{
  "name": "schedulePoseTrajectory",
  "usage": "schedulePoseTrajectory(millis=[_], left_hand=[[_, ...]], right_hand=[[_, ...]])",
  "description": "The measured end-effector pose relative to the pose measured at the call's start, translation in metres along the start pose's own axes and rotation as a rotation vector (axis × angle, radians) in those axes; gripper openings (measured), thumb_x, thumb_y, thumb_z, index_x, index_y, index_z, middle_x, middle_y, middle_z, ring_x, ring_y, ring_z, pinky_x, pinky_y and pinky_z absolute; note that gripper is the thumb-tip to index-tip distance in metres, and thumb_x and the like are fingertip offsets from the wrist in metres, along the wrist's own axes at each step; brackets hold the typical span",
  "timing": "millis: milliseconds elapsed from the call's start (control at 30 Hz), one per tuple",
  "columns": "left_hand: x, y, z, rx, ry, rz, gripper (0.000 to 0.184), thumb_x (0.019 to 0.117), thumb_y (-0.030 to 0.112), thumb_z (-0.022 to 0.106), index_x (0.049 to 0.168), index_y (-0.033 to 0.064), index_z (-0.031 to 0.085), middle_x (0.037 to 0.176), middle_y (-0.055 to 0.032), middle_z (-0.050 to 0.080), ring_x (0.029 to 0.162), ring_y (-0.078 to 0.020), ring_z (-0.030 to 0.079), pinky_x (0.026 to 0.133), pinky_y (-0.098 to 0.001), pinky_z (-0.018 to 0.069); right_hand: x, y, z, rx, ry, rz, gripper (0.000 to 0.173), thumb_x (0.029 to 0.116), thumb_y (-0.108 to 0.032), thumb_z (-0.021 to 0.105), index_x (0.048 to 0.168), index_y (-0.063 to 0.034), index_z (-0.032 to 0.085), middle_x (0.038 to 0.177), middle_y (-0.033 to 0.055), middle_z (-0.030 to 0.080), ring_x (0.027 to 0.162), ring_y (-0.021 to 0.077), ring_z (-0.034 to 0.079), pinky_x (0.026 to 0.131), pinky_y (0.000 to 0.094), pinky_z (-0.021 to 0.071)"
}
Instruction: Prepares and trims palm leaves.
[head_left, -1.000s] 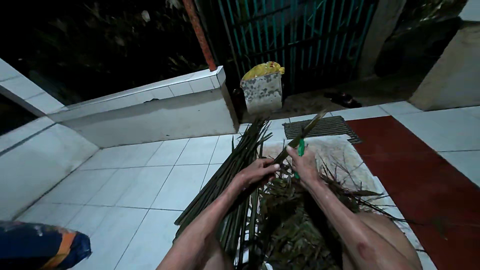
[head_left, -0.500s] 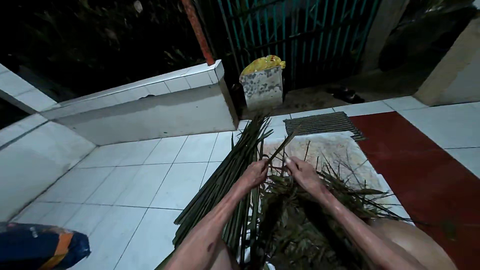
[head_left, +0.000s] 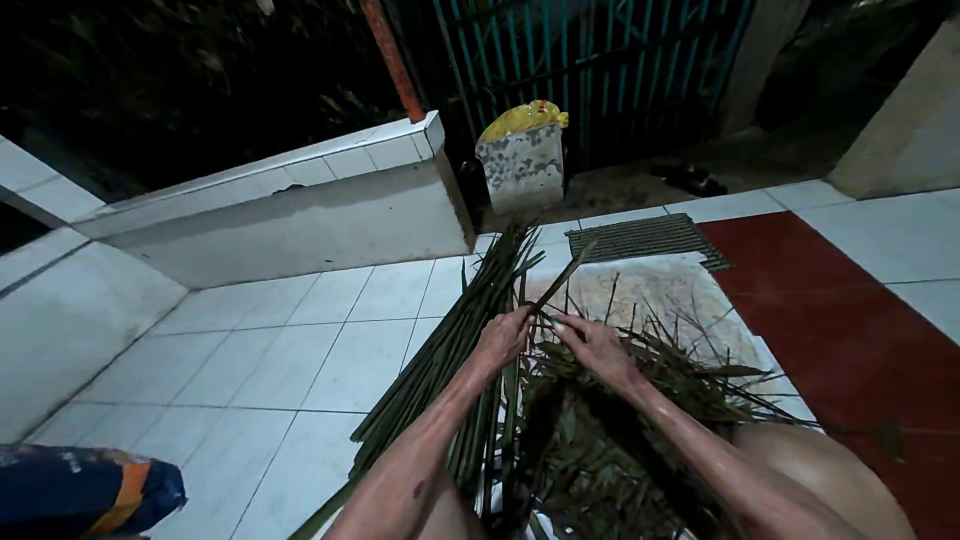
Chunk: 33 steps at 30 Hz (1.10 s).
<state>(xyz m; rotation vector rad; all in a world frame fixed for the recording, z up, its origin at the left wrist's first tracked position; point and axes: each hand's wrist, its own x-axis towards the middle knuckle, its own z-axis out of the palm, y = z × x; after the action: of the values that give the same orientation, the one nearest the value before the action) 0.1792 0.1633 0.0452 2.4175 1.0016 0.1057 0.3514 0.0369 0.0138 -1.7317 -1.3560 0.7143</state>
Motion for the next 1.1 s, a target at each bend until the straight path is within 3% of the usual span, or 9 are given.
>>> schedulePoseTrajectory(millis=[167, 433, 567, 767, 933, 1100], left_hand=[[0.0, 0.003, 0.002, 0.124, -0.034, -0.01, 0.04, 0.1115, 0.034, 0.038, 0.131, 0.0081, 0.062, 0.107, -0.0168, 0.072, 0.1, -0.0337, 0.072, 0.092, -0.0562, 0.0553], [-0.007, 0.011, 0.003, 0.239, -0.027, -0.038, 0.036, 0.1113, 0.03, 0.039, 0.132, 0.0115, 0.062, 0.113, -0.0191, 0.072, 0.108, -0.0382, 0.069, 0.093, -0.058, 0.054], [-0.01, 0.011, 0.004, 0.239, -0.031, -0.003, 0.038, 0.1119, 0.03, 0.037, 0.135, 0.0133, 0.062, 0.113, -0.0193, 0.072, 0.108, -0.0393, 0.069, 0.093, -0.0596, 0.0537], [-0.013, 0.012, 0.003, 0.208, -0.049, -0.012, 0.037, 0.1119, 0.03, 0.038, 0.136, 0.0135, 0.062, 0.112, -0.0184, 0.072, 0.106, -0.0372, 0.07, 0.093, -0.0582, 0.0541], [-0.018, 0.012, 0.002, 0.196, -0.06, 0.0, 0.035, 0.1114, 0.03, 0.042, 0.132, 0.0128, 0.064, 0.107, -0.0174, 0.073, 0.102, -0.0363, 0.071, 0.091, -0.0575, 0.0546], [-0.021, 0.011, 0.002, 0.168, -0.061, 0.005, 0.037, 0.1116, 0.031, 0.042, 0.137, 0.0146, 0.063, 0.106, -0.017, 0.073, 0.099, -0.0354, 0.072, 0.091, -0.0568, 0.0554]], right_hand=[[-0.002, -0.004, 0.004, -0.028, 0.024, 0.033, 0.043, 0.1075, -0.046, 0.046, 0.138, -0.0237, 0.066, 0.115, 0.0064, 0.073, 0.102, 0.0226, 0.07, 0.094, 0.0496, 0.0544], [-0.006, -0.014, 0.006, -0.129, 0.044, 0.11, 0.042, 0.1078, -0.047, 0.044, 0.14, -0.0301, 0.065, 0.124, 0.0056, 0.072, 0.114, 0.0259, 0.067, 0.099, 0.0534, 0.0506], [-0.002, -0.011, 0.01, -0.135, 0.076, 0.15, 0.042, 0.1083, -0.044, 0.044, 0.139, -0.0262, 0.066, 0.118, 0.0078, 0.073, 0.109, 0.0272, 0.069, 0.096, 0.0553, 0.0512], [0.002, -0.008, 0.014, -0.158, 0.12, 0.17, 0.04, 0.1071, -0.047, 0.047, 0.139, -0.03, 0.066, 0.119, 0.0065, 0.074, 0.112, 0.0291, 0.068, 0.095, 0.058, 0.0508], [0.002, -0.008, 0.012, -0.169, 0.182, 0.201, 0.039, 0.107, -0.044, 0.05, 0.137, -0.0268, 0.067, 0.114, 0.0101, 0.074, 0.106, 0.0326, 0.069, 0.09, 0.0604, 0.0518], [0.007, -0.001, 0.007, -0.166, 0.21, 0.206, 0.041, 0.1066, -0.046, 0.05, 0.137, -0.0241, 0.067, 0.11, 0.0125, 0.074, 0.1, 0.0351, 0.07, 0.085, 0.0633, 0.052]])
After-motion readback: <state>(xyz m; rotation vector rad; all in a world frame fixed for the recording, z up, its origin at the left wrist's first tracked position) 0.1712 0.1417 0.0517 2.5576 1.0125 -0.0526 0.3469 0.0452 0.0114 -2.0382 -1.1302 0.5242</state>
